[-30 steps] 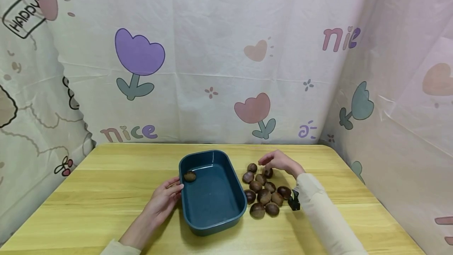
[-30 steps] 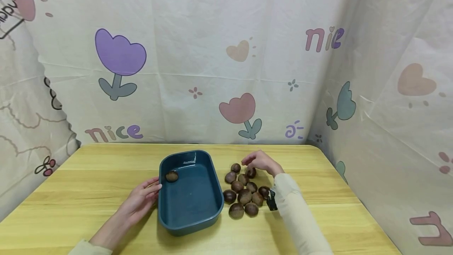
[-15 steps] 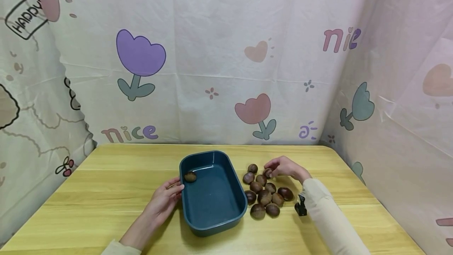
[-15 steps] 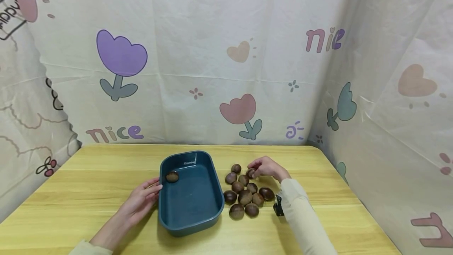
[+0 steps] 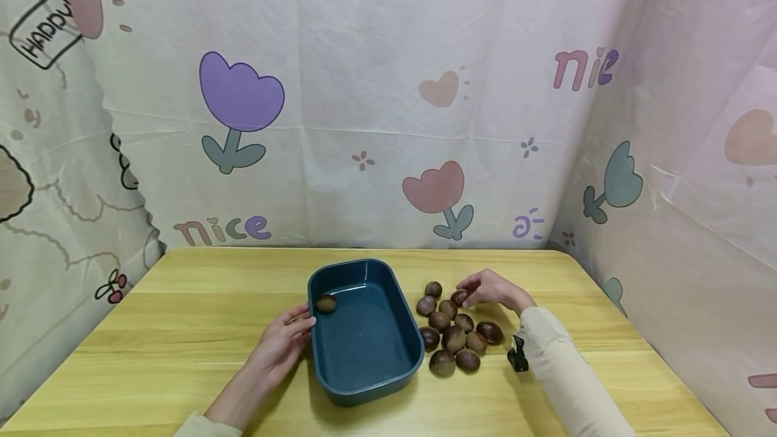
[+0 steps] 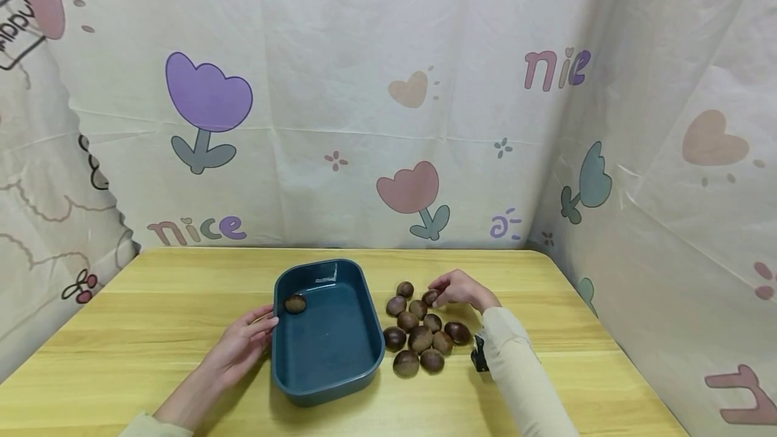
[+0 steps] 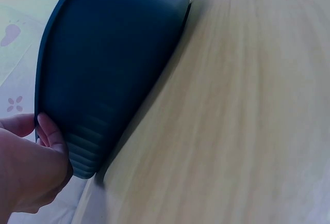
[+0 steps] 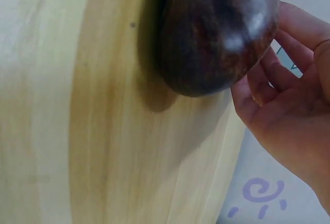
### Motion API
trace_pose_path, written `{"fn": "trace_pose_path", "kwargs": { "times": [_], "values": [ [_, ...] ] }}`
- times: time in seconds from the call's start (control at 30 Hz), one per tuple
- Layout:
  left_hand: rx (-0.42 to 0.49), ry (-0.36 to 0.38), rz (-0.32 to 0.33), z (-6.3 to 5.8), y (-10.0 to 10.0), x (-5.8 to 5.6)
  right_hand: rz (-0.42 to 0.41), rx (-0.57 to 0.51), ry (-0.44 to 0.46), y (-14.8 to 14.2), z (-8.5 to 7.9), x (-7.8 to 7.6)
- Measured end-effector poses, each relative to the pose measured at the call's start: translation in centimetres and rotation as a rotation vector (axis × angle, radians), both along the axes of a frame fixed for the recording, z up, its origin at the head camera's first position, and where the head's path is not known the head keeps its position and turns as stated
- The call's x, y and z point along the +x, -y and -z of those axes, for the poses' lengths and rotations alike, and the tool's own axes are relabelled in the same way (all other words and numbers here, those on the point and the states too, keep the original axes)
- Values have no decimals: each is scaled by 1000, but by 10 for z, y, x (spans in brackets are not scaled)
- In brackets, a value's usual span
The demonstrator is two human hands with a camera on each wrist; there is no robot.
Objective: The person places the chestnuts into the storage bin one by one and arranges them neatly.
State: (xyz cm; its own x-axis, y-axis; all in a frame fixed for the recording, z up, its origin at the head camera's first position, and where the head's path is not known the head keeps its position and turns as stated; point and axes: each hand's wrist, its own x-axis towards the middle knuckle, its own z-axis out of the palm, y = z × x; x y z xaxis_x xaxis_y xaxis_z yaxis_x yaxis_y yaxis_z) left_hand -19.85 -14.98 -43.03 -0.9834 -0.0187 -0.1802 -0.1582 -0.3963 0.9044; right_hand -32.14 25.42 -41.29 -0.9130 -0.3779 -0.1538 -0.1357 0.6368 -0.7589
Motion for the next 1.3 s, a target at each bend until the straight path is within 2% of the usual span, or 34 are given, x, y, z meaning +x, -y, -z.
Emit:
{"fn": "trace_pose_path", "kwargs": {
  "times": [0.2,0.47,0.93,1.3],
  "values": [
    [5,-1,-3,0,0,0,11,53,-22,-1,0,0],
    [2,5,-9,0,-1,1,37,49,-8,-2,-5,-2],
    [6,-2,-12,1,0,1,66,-51,-27,23,-35,-16],
    [5,-7,2,2,0,0,23,-75,-79,56,-59,-20]
  ]
}}
